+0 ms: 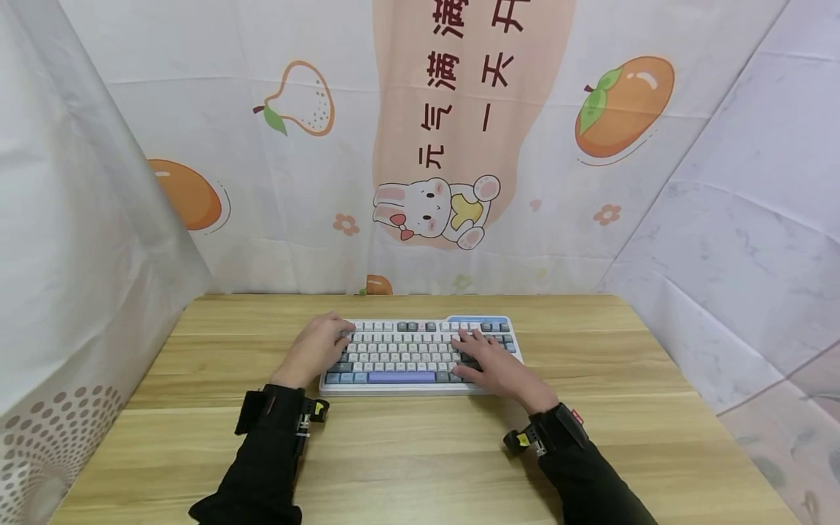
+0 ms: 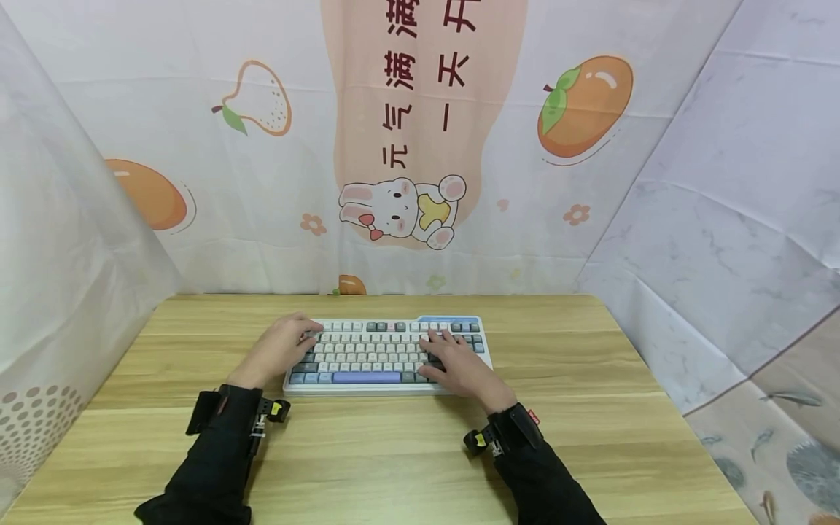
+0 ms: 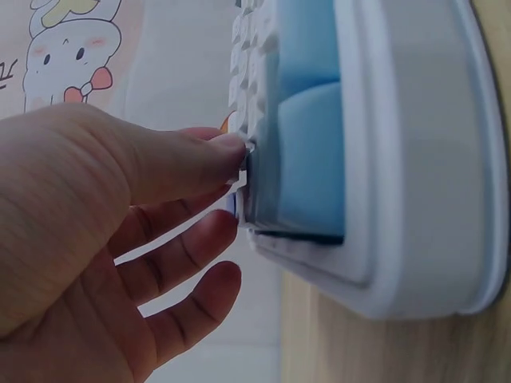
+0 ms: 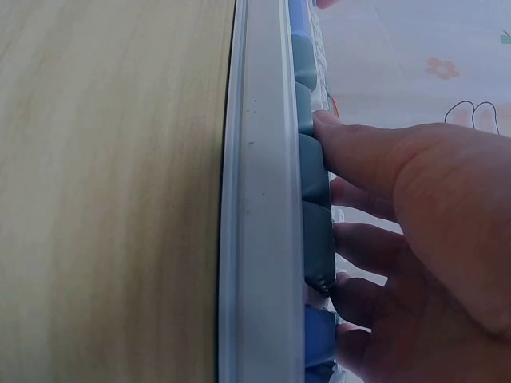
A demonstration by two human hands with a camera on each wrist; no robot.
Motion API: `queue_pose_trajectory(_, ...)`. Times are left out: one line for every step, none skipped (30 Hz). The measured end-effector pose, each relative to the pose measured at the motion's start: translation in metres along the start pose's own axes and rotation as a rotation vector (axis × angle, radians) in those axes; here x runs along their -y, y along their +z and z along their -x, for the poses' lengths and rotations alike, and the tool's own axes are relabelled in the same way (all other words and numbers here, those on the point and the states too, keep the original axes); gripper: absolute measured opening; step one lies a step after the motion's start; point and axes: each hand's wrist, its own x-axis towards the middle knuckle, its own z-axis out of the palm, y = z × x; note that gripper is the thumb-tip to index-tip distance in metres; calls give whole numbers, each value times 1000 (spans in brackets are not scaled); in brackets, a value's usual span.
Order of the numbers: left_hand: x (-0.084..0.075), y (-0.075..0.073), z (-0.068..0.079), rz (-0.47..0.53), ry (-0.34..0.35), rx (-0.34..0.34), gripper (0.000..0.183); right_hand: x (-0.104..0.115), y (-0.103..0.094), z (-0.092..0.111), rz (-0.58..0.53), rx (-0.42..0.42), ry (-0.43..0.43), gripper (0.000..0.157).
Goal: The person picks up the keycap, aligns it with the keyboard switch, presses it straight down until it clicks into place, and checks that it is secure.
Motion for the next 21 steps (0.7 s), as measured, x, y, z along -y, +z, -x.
queue_pose_trajectory(0,1,0,-7,-4,-4,24,0,0,0,0,-1,-3,57)
queue_pose_trajectory(-1,2,0,-13,-9,-8,24,0,0,0,1,0,-4,57)
queue_pose_trajectory(-1,2,0,-19,-16,-7,24,0,0,0,2,0,-6,57)
queue_pose_trajectory(-2,3,0,-23,-21,-6,24,1,0,0,1,2,-5,57)
queue_pose_trajectory(-2,3,0,-28,-27,-4,24,1,0,0,2,3,-4,57)
queue_pose_trajectory(-2,4,0,-34,-31,-1,24,1,-1,0,2,4,-3,57)
queue_pose_trajectory(-3,3,0,-39,-35,2,24,1,-1,0,2,5,-2,57)
queue_pose_trajectory(-3,3,0,-45,-39,5,24,1,-1,0,1,7,-2,57)
queue_pose_trajectory(-3,3,0,-50,-40,7,24,2,-1,-1,0,8,0,57)
queue_pose_trajectory(-3,3,0,-56,-38,7,24,2,-1,-1,-1,9,0,57)
queue_pose_trajectory(-4,3,0,-64,-38,6,24,1,-1,-1,-1,9,-1,56)
queue_pose_trajectory(-4,3,0,-70,-37,7,23,1,-1,-1,-1,10,-2,56)
queue_pose_trajectory(-4,3,0,-76,-36,6,23,0,-1,-1,0,11,-5,56)
queue_pose_trajectory(-4,4,0,-82,-35,6,23,0,-1,-1,-1,10,-6,56)
queue_pose_trajectory(-5,3,0,-88,-36,7,23,0,-1,-1,-2,11,-6,56)
queue_pose_trajectory(-5,3,0,-93,-41,10,23,0,0,-1,-4,10,-8,56)
queue_pose_trajectory(-6,3,-1,-97,-46,12,23,-1,0,-1,-6,8,-9,56)
queue_pose_trajectory(-6,3,0,-99,-46,11,23,-1,0,-1,-8,7,-11,57)
queue_pose_trajectory(-7,3,0,-102,-45,9,23,-1,0,-1,-9,5,-13,57)
queue_pose_trajectory(-7,3,0,-105,-47,7,23,-1,0,-1,-10,3,-16,57)
queue_pose_trajectory(-8,3,-1,-106,-50,4,24,-2,0,-1,-8,3,-16,57)
